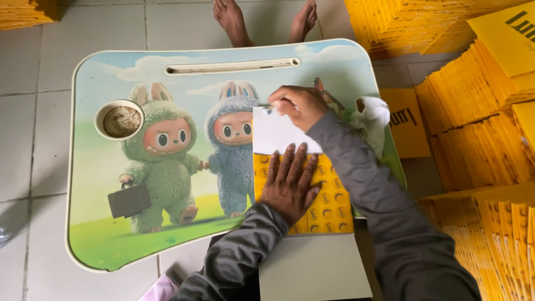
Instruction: The person sits on the floor with a small tray-table and folds yellow printed paper envelopes. They apply glue to the flap with a small brush, press the flap closed, wipe the envelope with a cloth, and place the finished envelope onto a stack beside them.
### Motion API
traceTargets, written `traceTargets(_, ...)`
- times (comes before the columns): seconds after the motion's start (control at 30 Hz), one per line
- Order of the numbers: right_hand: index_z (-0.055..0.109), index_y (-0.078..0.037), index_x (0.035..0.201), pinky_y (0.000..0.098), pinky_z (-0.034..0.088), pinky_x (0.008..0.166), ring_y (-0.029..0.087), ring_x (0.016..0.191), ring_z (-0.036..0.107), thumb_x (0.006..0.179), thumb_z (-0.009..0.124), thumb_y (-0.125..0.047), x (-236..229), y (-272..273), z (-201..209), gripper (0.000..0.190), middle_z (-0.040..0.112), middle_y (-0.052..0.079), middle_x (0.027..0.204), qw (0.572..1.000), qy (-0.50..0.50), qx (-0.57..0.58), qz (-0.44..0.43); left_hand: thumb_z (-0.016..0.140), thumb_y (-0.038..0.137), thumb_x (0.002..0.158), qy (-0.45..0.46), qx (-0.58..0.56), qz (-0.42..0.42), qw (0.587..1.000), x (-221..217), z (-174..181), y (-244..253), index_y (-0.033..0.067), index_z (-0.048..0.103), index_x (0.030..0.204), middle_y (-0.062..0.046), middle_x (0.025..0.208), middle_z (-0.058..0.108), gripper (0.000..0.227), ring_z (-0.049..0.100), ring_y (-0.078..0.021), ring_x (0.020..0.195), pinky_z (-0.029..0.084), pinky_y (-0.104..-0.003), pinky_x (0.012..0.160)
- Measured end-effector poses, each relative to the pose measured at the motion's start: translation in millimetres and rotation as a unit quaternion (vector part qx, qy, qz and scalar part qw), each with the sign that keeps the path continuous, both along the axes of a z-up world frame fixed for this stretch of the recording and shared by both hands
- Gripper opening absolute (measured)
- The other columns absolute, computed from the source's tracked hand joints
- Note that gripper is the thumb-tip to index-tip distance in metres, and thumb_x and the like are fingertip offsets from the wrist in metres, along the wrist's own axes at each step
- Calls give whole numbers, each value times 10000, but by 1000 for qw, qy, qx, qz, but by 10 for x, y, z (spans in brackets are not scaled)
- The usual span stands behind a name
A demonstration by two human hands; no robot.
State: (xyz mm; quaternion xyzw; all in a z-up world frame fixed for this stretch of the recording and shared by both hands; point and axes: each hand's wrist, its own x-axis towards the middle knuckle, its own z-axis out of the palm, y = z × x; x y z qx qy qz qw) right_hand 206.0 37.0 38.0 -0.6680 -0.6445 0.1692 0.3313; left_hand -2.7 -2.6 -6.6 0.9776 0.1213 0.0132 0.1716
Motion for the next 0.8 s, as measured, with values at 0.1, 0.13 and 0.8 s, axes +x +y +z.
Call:
traceTargets(0.1, 707, -89, 1167, 393, 632, 769, 243, 789, 770, 1034, 615, -68, -95, 194, -135, 163, 741, 101, 882, 999, 3, 47, 20, 172, 513, 1067, -8, 11, -3, 1000, -10, 15, 13, 153, 84, 1633, -189, 1694, 9, 677, -12, -398, 1557, -41, -593, 1222)
traceTargets(0.13, 707, -89, 1167, 393, 632, 769, 243, 789, 770, 1034, 615, -68, -76, 170, -107, 163, 741, 101, 882, 999, 5, 47, 20, 172, 513, 1067, -6, 11, -3, 1000, -13, 3, 15, 153, 84, 1633, -189, 1694, 9, 677, -12, -398, 1557, -41, -593, 1222)
traceTargets(0.8, 705, 136, 1099, 346, 604, 683, 204, 599, 675, 1049, 616, -53, 180, -2786, 440, 215, 699, 191, 705, 889, 110, 304, -324, 138, 574, 1056, -119, 135, 29, 983, 3, -235, -27, 208, 140, 1640, -121, 1706, 58, 689, 48, -304, 1555, 5, -486, 1229)
